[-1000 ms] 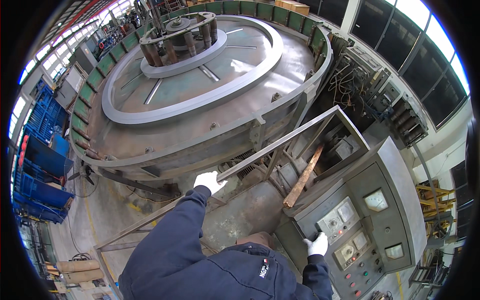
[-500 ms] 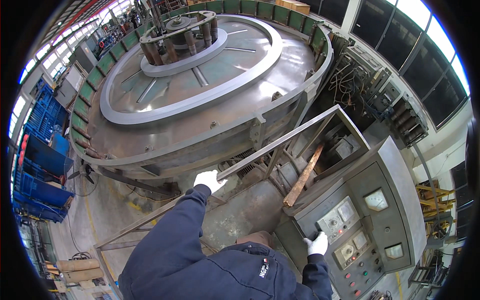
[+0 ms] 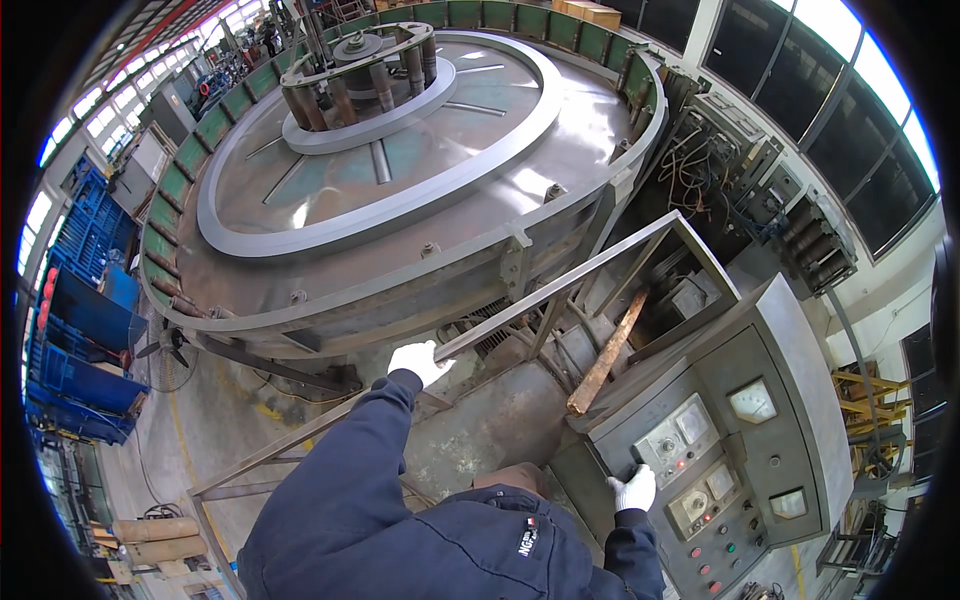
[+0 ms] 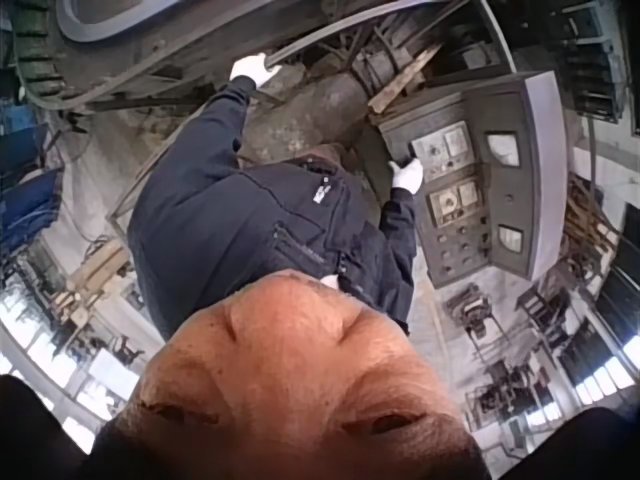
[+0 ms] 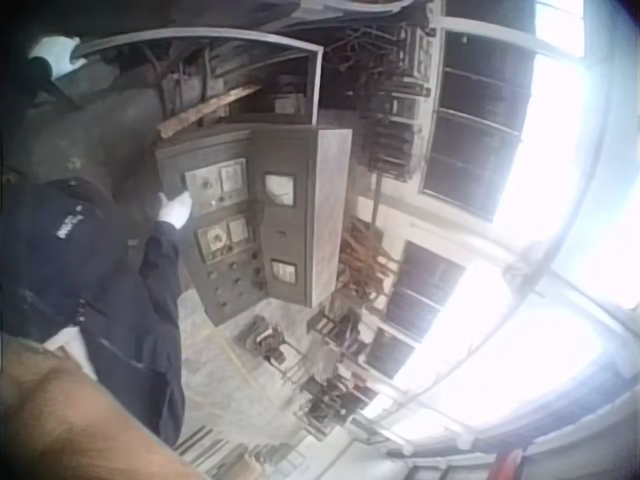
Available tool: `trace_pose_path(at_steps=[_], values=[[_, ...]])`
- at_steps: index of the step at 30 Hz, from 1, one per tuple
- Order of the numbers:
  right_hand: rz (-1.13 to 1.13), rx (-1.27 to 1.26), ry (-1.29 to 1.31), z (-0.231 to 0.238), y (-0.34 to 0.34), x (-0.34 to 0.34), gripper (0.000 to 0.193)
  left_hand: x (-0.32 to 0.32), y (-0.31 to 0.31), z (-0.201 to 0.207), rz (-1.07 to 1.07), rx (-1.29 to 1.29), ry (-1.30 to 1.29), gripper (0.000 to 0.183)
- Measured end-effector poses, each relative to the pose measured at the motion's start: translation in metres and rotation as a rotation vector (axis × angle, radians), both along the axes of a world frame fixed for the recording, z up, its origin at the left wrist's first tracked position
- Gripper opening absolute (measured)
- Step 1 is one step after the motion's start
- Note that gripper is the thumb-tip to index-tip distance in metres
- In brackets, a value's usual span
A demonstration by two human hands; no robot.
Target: Operating a large industrial boring mill or vertical lathe via a control panel.
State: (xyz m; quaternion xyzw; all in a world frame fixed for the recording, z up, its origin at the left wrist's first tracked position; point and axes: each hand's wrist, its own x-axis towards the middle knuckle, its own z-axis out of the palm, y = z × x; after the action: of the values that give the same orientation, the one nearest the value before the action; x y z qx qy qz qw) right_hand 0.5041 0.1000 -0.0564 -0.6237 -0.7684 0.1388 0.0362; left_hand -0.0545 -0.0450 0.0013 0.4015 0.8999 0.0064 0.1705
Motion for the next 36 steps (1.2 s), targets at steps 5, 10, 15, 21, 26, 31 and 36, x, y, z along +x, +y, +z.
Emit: trace_pose_path(at_steps=[5,10,15,21,26,31,36], values=[[0.000,-0.001,0.010,0.0008,0.0011,-0.0017,0.082,-0.0001,-0.0012,-0.0021,-0.001,0.011,0.010,0.065],[-0.002,0.004,0.010,0.0006,-0.0002,-0.0009,0.081,-0.0007,0.0004,-0.0006,0.009,-0.025,-0.012,0.071],[-0.001,0.009,0.016,0.0005,-0.0003,-0.0008,0.080,-0.0005,0.0000,-0.0020,0.006,-0.002,-0.002,0.067],[0.008,0.009,0.032,-0.0022,0.0007,0.0010,0.080,-0.0009,0.0004,-0.0013,0.005,-0.020,-0.013,0.069],[-0.001,0.002,0.027,-0.0031,0.0003,0.0014,0.079,-0.0006,0.0012,0.0010,0.004,-0.034,-0.022,0.071],[-0.008,0.000,0.026,-0.0005,0.0005,-0.0005,0.077,-0.0014,0.0004,-0.0005,0.001,-0.034,-0.019,0.072],[-0.012,0.005,0.027,0.0020,-0.0007,-0.0015,0.077,-0.0001,0.0017,0.0020,-0.005,-0.035,-0.013,0.071]])
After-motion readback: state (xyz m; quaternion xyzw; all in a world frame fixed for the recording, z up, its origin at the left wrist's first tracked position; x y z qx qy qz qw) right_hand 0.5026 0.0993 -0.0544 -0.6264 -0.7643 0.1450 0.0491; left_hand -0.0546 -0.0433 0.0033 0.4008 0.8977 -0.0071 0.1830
